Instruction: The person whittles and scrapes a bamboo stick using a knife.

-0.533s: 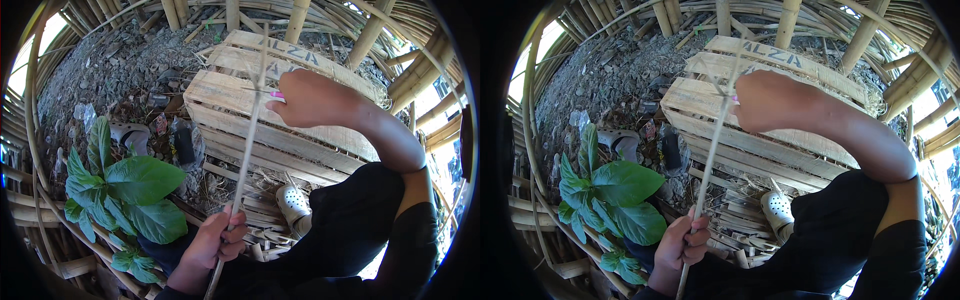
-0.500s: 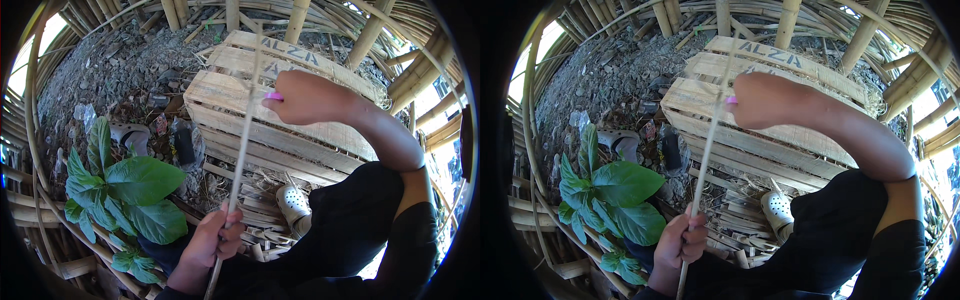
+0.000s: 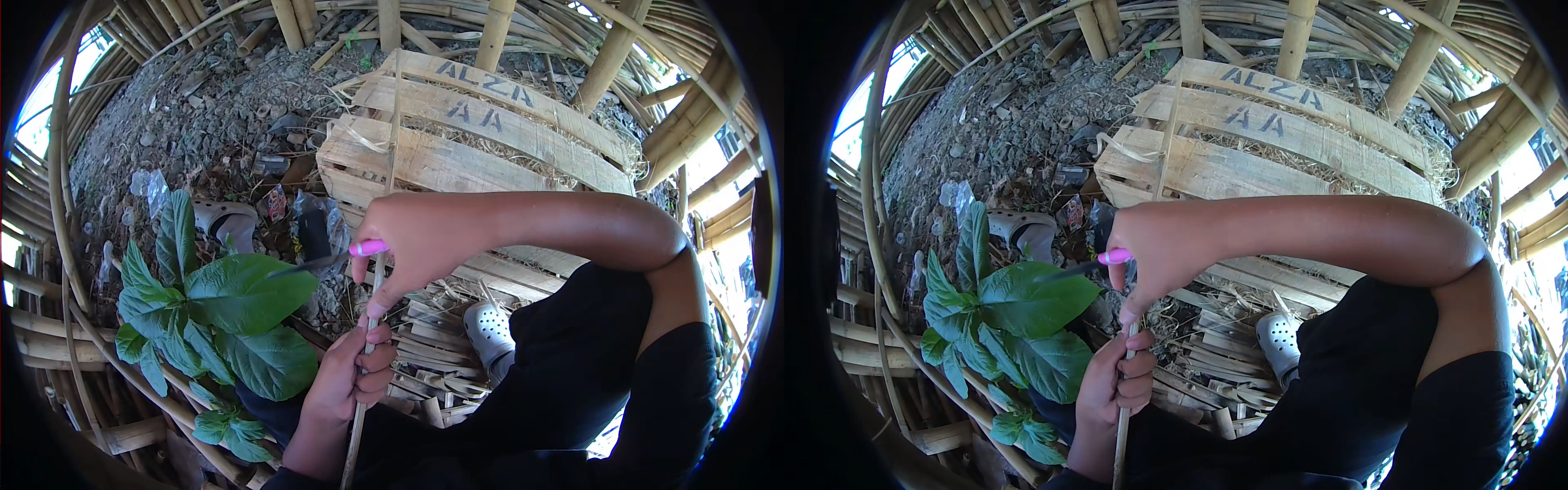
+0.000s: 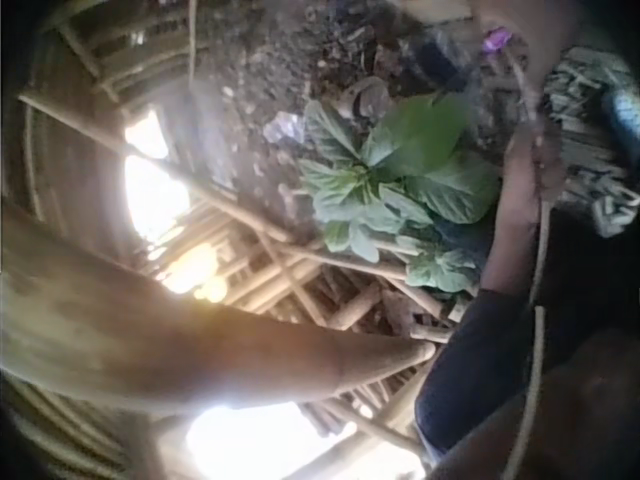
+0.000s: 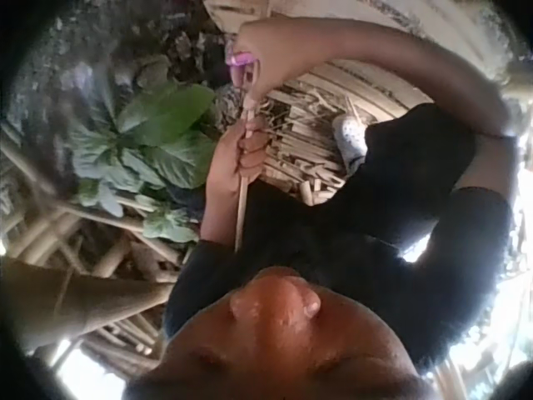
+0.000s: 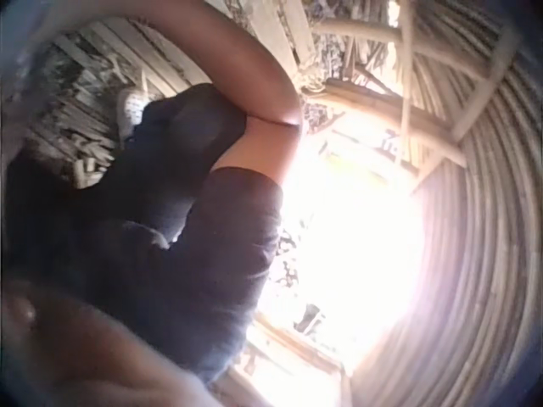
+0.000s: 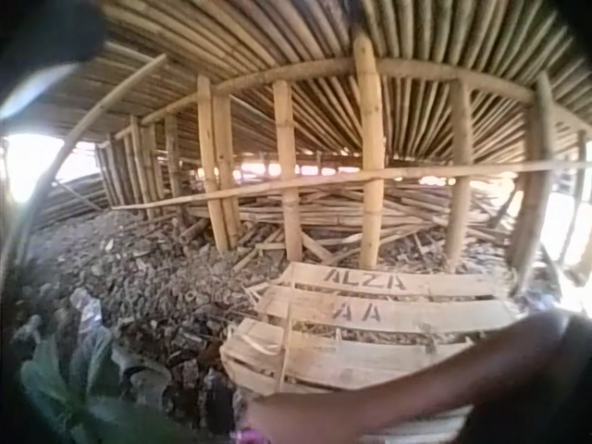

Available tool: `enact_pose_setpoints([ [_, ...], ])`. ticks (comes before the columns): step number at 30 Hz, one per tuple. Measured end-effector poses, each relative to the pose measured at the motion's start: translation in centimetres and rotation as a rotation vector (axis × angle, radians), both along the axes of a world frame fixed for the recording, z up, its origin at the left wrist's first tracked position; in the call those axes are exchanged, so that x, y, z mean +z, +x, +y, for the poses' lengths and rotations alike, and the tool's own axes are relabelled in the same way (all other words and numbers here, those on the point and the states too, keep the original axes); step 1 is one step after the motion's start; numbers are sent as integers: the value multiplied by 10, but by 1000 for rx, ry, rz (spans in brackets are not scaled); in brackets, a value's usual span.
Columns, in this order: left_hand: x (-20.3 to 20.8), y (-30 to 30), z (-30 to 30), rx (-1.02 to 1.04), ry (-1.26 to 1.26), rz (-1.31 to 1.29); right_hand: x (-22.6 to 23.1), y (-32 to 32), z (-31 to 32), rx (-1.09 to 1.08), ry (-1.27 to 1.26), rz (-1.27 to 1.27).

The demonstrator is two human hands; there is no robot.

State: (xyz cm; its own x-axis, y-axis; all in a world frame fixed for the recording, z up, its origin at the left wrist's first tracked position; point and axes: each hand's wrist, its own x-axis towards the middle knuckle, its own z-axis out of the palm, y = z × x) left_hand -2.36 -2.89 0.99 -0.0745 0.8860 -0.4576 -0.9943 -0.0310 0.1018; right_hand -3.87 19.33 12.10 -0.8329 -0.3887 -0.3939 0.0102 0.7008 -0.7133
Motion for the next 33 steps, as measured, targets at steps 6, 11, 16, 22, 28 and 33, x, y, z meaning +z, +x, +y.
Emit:
enact_pose_setpoints([
  [6, -3, -3, -4, -7, 4, -8, -15, -9, -6, 116, 7, 22],
  [11, -5, -4, -5, -30, 68, -24, -19, -13, -7, 220, 89, 63],
  [16, -4, -2, -4, 31, 40, -91, -18, -9, -3, 97, -90, -67],
  [22, -3, 0, -4, -19, 29, 27, -32, 2, -1, 260, -111, 259],
  [28, -7, 2, -1, -25, 88, -33, -26, 11, 3, 203, 40, 202],
  [33, -9, 2, 1, -4, 140, -100, -18, 20, 16, 67, -86, 101],
])
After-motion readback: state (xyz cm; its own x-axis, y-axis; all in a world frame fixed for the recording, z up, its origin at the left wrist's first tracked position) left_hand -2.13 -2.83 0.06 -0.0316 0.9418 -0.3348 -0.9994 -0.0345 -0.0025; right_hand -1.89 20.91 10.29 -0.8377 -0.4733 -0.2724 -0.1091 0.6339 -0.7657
